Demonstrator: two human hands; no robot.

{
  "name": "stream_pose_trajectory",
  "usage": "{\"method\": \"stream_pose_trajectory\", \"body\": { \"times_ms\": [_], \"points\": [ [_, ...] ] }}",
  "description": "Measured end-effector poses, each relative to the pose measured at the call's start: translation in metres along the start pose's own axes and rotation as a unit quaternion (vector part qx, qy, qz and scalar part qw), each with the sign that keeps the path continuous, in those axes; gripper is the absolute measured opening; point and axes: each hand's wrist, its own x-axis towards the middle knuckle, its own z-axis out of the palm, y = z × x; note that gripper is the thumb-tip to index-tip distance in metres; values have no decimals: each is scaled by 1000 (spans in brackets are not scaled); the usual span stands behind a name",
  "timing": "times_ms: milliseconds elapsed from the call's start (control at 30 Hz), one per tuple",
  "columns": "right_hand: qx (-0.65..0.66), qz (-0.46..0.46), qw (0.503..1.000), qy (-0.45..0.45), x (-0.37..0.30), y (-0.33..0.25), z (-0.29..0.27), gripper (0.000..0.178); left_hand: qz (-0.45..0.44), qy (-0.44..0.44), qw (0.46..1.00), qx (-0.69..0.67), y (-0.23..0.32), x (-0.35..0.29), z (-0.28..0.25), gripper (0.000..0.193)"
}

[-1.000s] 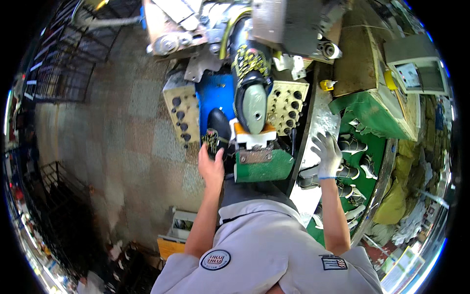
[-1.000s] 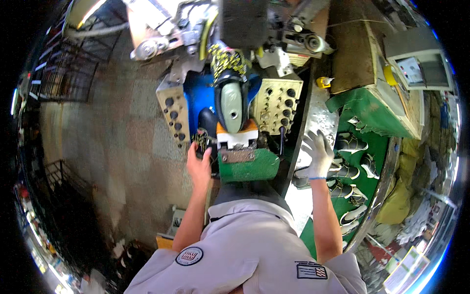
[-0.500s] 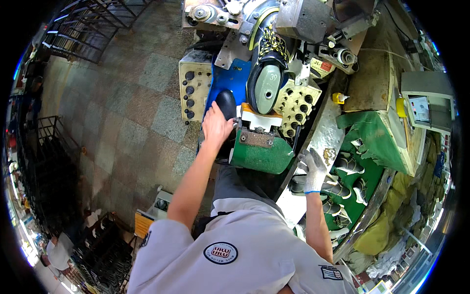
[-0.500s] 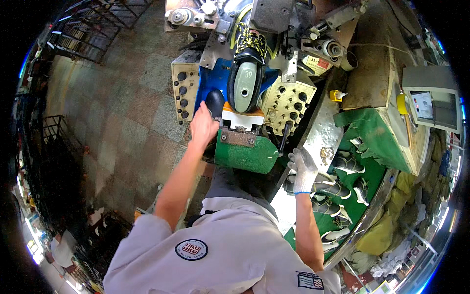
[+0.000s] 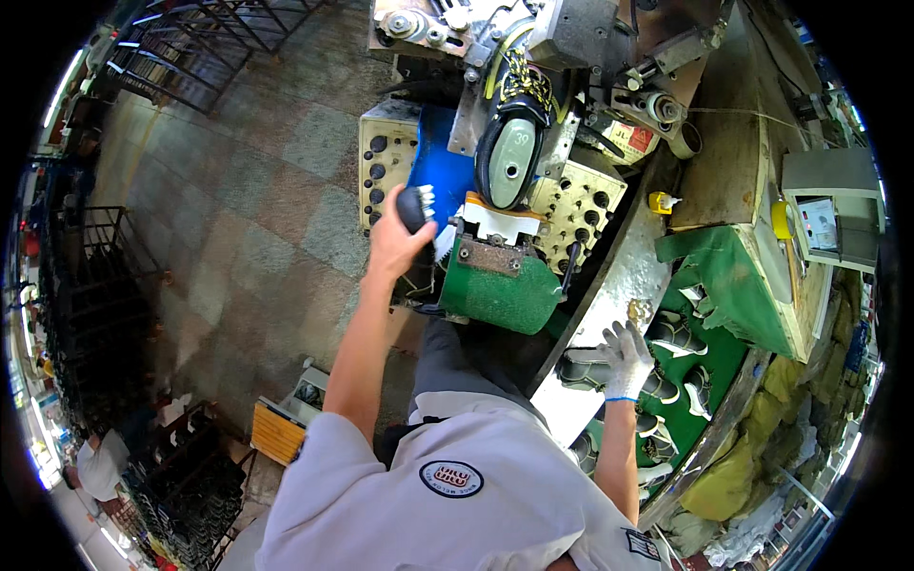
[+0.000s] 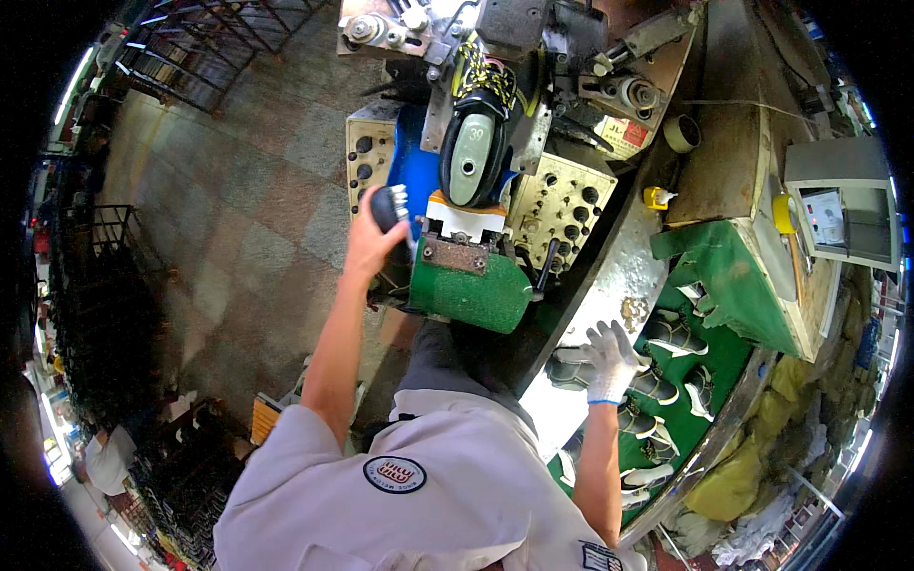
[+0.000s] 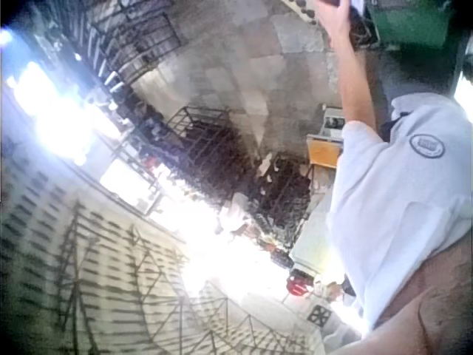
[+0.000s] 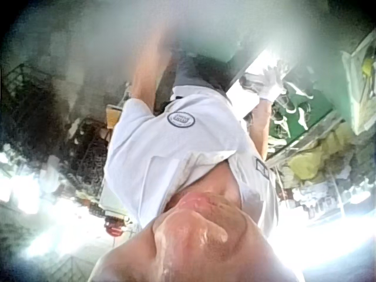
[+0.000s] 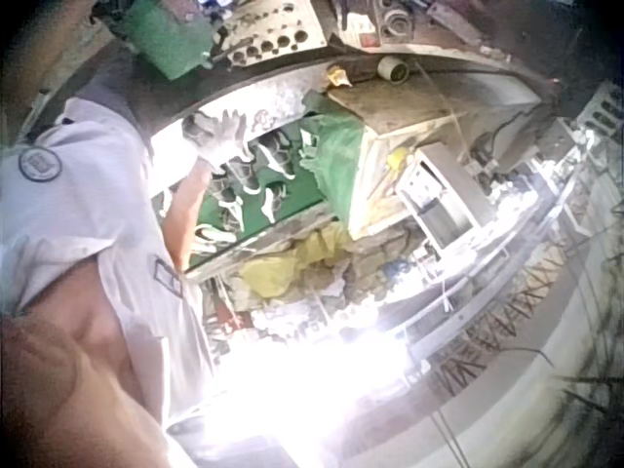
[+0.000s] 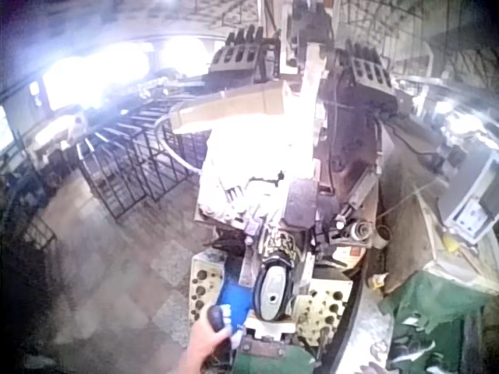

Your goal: The person places a shoe into a lasting machine to shape the toe, removes it, and then places it onto a moving green conveyor belt alongside other shoes.

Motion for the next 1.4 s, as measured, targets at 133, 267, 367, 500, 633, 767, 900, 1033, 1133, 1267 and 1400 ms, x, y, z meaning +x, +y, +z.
{"method": "stream_pose_trajectory", "body": {
  "times_ms": [133,267,367,500,633,767,900,1033,1133,1267,1400],
  "points": [
    [-45,-44,998,-26,-19,-33,10,56,61,53,930,-358,12,-50,-83,92],
    [-55,-56,967,-242,-83,-84,85,76,181,18,874,-452,97,-98,-150,91],
    [0,-23,900,-436,-119,-89,142,111,202,-38,798,-566,154,-122,-157,103],
    [212,280,810,-469,-130,-61,172,92,234,-147,663,-695,211,-131,-118,95],
    [272,384,745,-472,-128,-44,126,65,-7,-205,678,-706,243,-145,-109,89],
    [331,356,787,-379,-138,-35,78,58,122,-206,869,-434,263,-131,-77,63],
    [390,338,790,-332,-153,-2,29,65,150,-226,934,-234,289,-127,-24,50],
    [414,300,804,-305,-167,21,-3,74,129,-304,922,-200,295,-117,28,43],
    [297,163,870,-359,-176,20,-29,85,82,-410,886,-201,288,-118,72,42],
    [239,144,879,-386,-174,31,-61,108,46,-466,866,-174,288,-142,110,41],
    [308,-30,902,-303,-150,-4,-55,116,68,-493,858,-126,287,-165,141,36]
  ]
}}
